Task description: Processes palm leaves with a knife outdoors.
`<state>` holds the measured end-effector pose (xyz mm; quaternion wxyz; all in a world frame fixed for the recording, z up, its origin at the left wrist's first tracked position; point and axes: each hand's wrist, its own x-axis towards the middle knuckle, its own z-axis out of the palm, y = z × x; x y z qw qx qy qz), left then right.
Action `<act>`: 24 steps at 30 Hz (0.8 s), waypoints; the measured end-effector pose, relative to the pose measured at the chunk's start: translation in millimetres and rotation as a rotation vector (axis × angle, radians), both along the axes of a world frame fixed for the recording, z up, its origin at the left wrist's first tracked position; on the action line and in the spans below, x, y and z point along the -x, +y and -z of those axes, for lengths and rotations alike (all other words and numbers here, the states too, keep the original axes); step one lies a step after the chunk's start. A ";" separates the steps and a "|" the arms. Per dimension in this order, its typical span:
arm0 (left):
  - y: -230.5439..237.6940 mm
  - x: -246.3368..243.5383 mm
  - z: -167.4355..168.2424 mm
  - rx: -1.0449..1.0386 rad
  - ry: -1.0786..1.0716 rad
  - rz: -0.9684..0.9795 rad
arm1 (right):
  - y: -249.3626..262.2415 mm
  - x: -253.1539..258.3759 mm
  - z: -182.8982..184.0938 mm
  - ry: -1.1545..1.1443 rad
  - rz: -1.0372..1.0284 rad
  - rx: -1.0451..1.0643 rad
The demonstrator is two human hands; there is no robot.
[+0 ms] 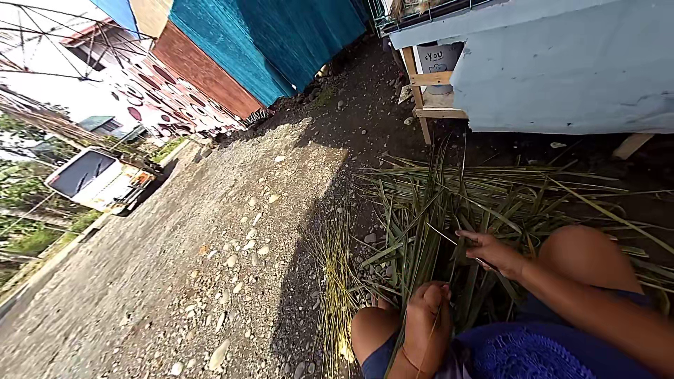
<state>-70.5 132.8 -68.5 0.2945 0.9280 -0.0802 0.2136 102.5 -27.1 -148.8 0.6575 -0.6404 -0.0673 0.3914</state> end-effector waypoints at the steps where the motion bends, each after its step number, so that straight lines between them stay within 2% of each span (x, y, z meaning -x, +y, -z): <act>1: -1.0 -0.2 1.4 -0.014 0.011 -0.002 | 2.8 0.2 2.9 -0.030 -0.020 0.033; 4: -2.2 -0.5 4.0 -0.021 0.054 -0.028 | 4.7 -3.1 7.2 -0.093 -0.040 0.085; 6: 0.3 -0.6 2.6 0.029 0.079 -0.071 | 2.4 -4.7 5.8 -0.046 -0.016 0.063; 11: 18.2 -3.4 2.5 0.482 0.111 -0.192 | -14.3 -11.1 9.1 0.194 0.086 -0.261; 15: 16.2 -3.9 -8.6 0.763 0.149 -0.304 | -32.1 -34.9 13.1 0.473 0.299 -0.446; 18: 14.5 -6.9 -12.8 0.861 0.179 -0.351 | -37.2 -44.1 11.1 0.529 0.372 -0.371; 24: 7.8 -6.3 -16.4 0.835 0.132 -0.346 | -34.0 -49.8 24.7 0.493 0.748 -0.083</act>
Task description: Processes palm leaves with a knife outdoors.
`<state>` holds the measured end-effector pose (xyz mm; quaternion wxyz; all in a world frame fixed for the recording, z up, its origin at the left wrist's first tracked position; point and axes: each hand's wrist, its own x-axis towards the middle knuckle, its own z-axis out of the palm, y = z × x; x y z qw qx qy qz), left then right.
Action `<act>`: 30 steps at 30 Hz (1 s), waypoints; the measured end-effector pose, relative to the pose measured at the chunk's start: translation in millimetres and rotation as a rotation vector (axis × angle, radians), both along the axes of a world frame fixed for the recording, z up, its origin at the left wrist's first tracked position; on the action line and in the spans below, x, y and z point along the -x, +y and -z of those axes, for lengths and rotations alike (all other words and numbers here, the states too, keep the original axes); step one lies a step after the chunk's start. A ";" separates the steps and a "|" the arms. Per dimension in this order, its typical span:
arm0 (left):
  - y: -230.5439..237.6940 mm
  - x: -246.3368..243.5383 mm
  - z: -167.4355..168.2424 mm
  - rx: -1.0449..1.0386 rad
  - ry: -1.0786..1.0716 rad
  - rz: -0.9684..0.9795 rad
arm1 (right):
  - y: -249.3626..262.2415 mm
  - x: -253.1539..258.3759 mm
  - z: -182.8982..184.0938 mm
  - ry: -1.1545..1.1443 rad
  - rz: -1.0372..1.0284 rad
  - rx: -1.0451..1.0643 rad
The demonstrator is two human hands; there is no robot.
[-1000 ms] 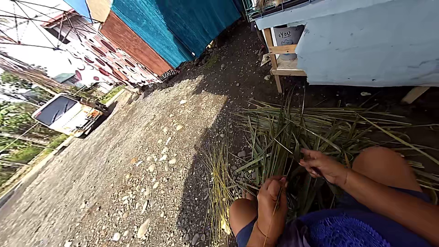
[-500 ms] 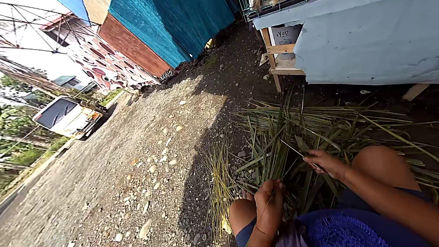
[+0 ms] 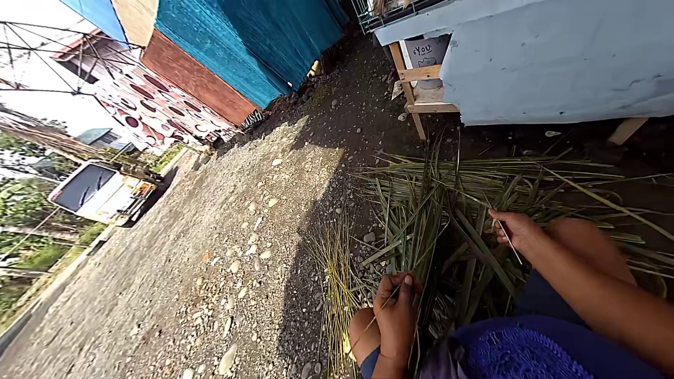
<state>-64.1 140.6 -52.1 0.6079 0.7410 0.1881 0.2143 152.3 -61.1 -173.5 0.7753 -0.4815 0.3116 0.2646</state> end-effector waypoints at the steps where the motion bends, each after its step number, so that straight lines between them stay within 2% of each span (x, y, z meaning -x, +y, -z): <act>1: 3.4 0.9 -4.3 -0.008 -0.018 -0.026 | -2.7 -3.3 1.6 0.000 0.030 0.043; 4: 12.0 1.4 -12.3 -0.001 -0.066 -0.112 | -3.8 -2.8 -1.4 0.017 -0.005 0.068; 8: 8.3 -3.2 -10.5 0.087 -0.007 -0.146 | 13.5 31.6 -12.6 0.088 -0.170 -0.012; 11: 5.6 -8.8 0.0 0.111 -0.008 -0.110 | 26.3 62.4 -38.3 0.090 -0.284 -0.222; 14: -4.4 -11.6 5.0 0.148 -0.012 -0.046 | 27.7 84.3 -62.5 -0.084 -0.509 -0.542; 16: -12.9 -11.5 3.4 0.182 0.008 0.012 | 28.2 89.9 -72.0 -0.170 -0.622 -0.646; 19: -18.3 -7.4 -2.3 0.171 0.009 0.077 | 28.1 90.1 -69.4 -0.201 -0.613 -0.739; 25: -10.5 -2.6 -9.9 0.051 -0.068 0.087 | 17.7 74.7 -67.7 -0.327 -0.529 -0.766; 30: -14.2 -8.0 -2.3 -0.082 -0.176 0.136 | 15.5 90.8 -93.5 -0.466 -0.759 -0.597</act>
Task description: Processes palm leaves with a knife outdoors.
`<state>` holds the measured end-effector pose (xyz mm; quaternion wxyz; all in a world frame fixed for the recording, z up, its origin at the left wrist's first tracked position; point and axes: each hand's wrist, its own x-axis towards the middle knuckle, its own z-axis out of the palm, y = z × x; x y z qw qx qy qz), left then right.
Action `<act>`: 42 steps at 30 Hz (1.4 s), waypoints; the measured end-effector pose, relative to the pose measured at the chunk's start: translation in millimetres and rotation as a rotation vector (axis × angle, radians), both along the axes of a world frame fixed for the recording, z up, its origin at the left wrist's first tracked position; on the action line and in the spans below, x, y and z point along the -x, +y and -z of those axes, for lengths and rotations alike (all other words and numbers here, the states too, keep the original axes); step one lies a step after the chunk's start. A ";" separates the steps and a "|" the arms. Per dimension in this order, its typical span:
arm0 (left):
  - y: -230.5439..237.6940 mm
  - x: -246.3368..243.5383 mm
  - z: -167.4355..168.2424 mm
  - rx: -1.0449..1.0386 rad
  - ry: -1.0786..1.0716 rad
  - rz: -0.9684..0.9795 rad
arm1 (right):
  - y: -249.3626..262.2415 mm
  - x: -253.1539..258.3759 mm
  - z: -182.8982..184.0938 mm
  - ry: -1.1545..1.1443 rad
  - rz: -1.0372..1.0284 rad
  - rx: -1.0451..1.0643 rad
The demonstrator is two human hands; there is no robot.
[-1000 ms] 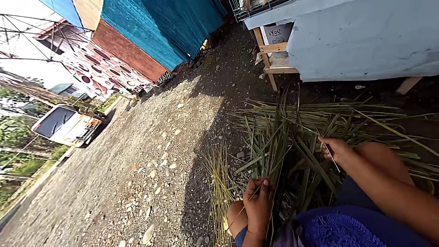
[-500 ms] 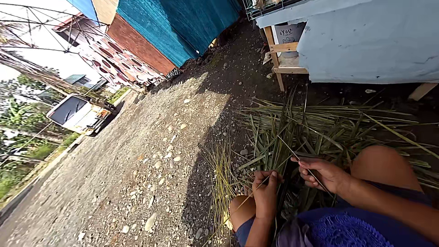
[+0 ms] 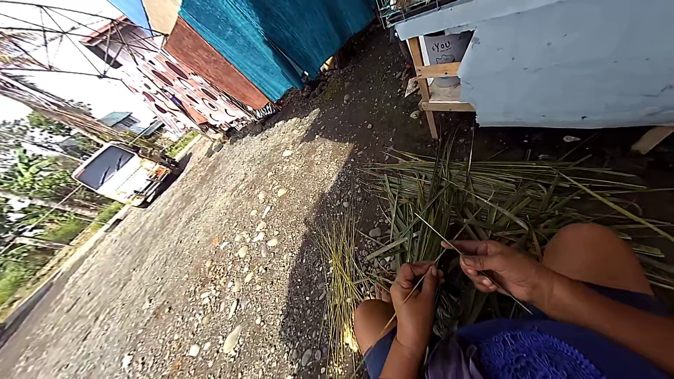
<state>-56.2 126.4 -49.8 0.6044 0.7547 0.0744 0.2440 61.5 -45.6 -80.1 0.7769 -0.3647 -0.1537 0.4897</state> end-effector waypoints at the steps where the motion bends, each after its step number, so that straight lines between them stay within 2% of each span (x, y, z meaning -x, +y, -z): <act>1: 0.8 -1.3 2.0 -0.059 -0.025 0.015 | 0.5 3.5 -3.1 -0.060 -0.045 0.012; 4: 2.4 -1.8 2.3 -0.209 -0.065 0.049 | 1.9 10.3 -9.6 -0.153 -0.100 0.020; 7: 3.0 0.3 -1.7 -0.277 -0.077 0.079 | 1.9 8.0 -8.7 -0.053 -0.044 0.016; 12: 2.0 3.8 -2.9 -0.246 -0.098 0.106 | 2.0 -17.8 6.2 0.137 0.177 0.061; 15: 1.8 5.4 -5.6 -0.245 -0.077 0.079 | -3.7 -36.4 13.3 0.164 0.297 0.078; 17: 3.3 3.2 -4.8 -0.253 -0.077 0.064 | -5.6 -31.9 7.5 0.117 0.260 0.071; 22: 1.2 -5.3 -1.5 -0.241 -0.069 0.047 | -0.4 3.1 -6.2 -0.046 0.004 0.040; 24: -0.1 -6.0 -0.7 -0.213 -0.062 0.050 | 1.4 7.7 -7.3 -0.046 -0.028 0.029; 30: 5.5 2.8 -7.5 -0.271 -0.065 0.094 | -2.0 -19.2 10.0 0.195 0.218 0.007; 33: 9.3 5.5 -9.5 -0.433 -0.061 0.068 | -8.8 -28.8 8.7 0.178 0.257 0.048; 38: 17.8 -4.6 -5.6 -0.952 -0.209 0.135 | -6.7 -2.4 -9.9 0.023 -0.054 0.061; 42: 23.5 -6.6 -17.4 -1.250 -0.225 0.281 | -2.4 6.8 -15.7 0.072 -0.120 0.089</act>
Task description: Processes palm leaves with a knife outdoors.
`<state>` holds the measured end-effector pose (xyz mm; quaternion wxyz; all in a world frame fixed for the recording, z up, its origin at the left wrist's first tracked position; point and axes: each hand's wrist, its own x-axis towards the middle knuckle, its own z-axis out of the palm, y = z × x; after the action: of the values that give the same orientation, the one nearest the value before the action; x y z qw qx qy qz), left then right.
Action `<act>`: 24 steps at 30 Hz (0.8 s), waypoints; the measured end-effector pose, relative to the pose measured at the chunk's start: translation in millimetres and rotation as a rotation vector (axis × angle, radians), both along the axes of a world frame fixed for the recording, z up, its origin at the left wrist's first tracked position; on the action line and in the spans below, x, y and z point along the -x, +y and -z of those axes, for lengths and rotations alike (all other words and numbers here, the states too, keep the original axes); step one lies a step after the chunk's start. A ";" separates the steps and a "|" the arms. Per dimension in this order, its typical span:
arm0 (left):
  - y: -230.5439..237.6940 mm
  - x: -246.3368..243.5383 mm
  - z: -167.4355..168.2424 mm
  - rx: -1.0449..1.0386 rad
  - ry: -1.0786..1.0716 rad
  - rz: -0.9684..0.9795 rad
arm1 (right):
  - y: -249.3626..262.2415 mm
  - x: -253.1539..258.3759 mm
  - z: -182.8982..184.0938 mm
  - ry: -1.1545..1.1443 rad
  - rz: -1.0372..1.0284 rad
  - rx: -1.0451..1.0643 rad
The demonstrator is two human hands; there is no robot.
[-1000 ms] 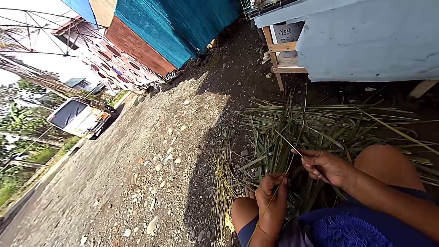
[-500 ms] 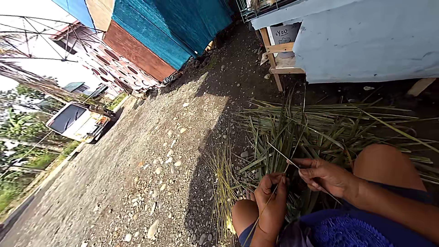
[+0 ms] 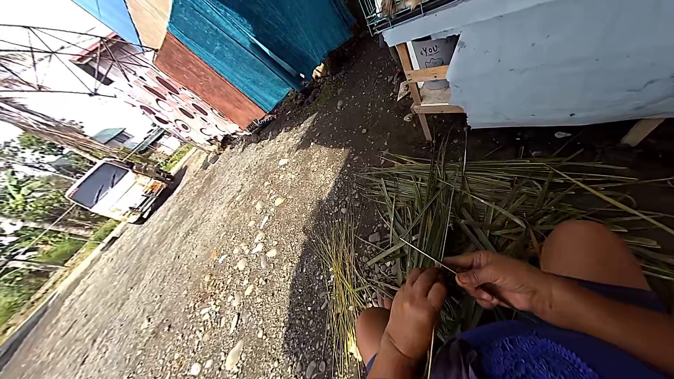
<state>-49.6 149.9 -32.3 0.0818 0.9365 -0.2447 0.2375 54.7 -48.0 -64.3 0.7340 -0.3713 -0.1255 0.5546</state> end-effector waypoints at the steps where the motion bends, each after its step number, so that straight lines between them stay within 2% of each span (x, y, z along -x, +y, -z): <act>1: 0.9 0.4 -3.0 -0.048 0.010 0.018 | -0.1 -0.1 0.7 0.021 0.000 0.003; 6: 4.0 3.1 -10.4 -0.113 0.019 0.050 | 1.7 -0.5 1.6 0.077 0.006 -0.013; 17: -12.9 28.9 -14.1 0.184 -0.095 -0.009 | 2.4 -40.7 18.4 0.151 0.320 -0.059; 24: -18.7 62.0 -27.8 0.350 0.027 -0.030 | 1.3 -68.8 38.8 0.201 0.471 0.062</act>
<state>-111.5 131.3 -4.5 0.2434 0.9146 -0.1847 0.2650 123.5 -46.7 -103.1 0.8400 -0.3557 0.0552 0.4060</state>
